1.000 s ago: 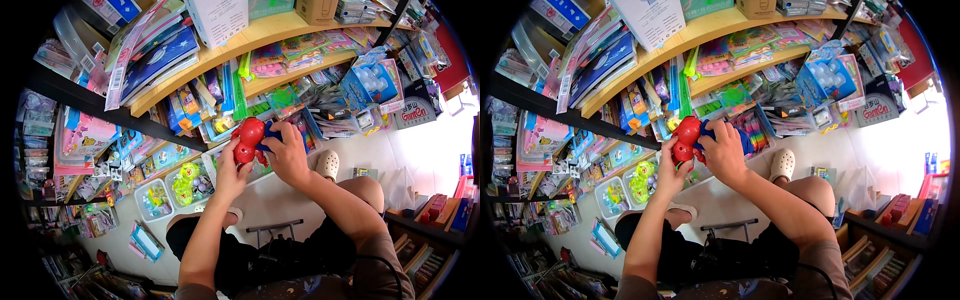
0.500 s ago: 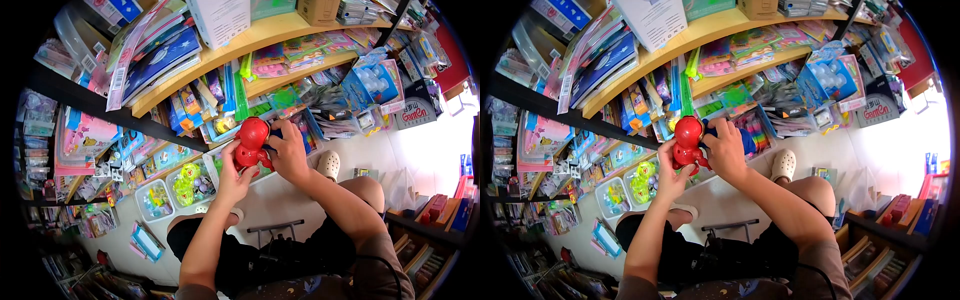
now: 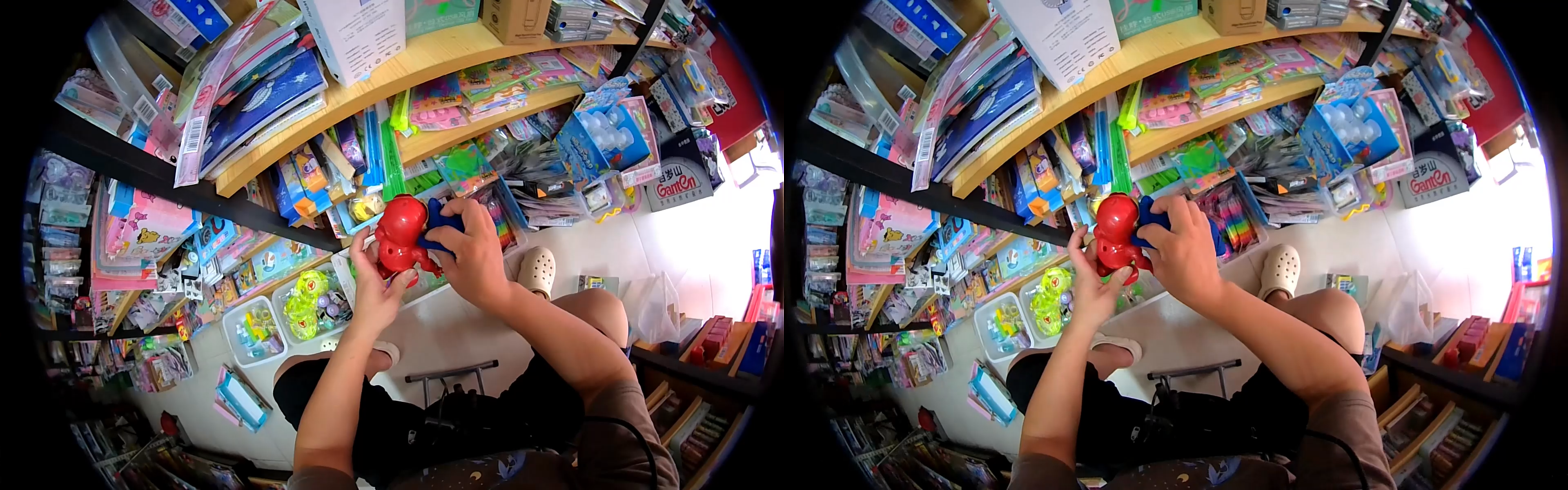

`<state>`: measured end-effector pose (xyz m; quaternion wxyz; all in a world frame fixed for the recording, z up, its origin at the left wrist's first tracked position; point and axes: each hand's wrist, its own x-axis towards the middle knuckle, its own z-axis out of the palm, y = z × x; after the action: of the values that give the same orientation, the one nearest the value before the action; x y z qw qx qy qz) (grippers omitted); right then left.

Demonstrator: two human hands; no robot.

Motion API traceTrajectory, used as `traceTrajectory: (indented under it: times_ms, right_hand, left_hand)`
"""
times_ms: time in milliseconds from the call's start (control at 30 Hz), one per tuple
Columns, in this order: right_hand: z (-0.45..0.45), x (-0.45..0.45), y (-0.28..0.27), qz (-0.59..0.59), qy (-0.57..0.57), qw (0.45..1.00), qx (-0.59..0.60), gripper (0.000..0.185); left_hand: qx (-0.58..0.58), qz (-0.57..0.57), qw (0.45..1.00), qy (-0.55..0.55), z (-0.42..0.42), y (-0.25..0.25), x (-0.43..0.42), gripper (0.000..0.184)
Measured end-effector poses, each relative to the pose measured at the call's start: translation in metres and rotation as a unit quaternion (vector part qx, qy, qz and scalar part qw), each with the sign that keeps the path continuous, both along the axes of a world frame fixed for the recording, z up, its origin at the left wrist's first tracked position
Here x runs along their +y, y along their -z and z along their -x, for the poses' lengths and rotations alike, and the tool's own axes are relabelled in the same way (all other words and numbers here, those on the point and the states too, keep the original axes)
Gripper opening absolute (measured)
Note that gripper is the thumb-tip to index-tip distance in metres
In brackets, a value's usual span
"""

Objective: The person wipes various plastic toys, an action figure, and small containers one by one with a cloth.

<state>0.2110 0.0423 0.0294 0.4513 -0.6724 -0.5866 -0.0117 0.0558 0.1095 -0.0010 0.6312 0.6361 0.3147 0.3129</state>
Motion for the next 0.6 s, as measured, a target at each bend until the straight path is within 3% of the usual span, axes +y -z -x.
traceTrajectory:
  times_ms: [100, 200, 400, 600]
  right_hand:
    - [0.004, -0.001, 0.001, 0.007, -0.007, 1.0, -0.026, 0.023]
    - [0.009, -0.002, -0.001, 0.016, -0.009, 1.0, -0.021, 0.025]
    - [0.015, -0.003, -0.006, 0.009, -0.033, 0.999, 0.026, 0.024]
    - [0.021, 0.002, -0.001, -0.01, -0.007, 0.998, 0.054, 0.022]
  left_hand:
    - [0.086, -0.086, 0.992, -0.036, -0.002, 0.016, -0.001, 0.079]
    - [0.19, -0.247, 0.948, -0.065, -0.003, 0.019, 0.001, 0.083]
    - [0.296, -0.293, 0.904, -0.099, -0.008, -0.003, -0.004, 0.086]
    - [0.292, -0.34, 0.887, -0.111, -0.013, 0.003, -0.009, 0.08]
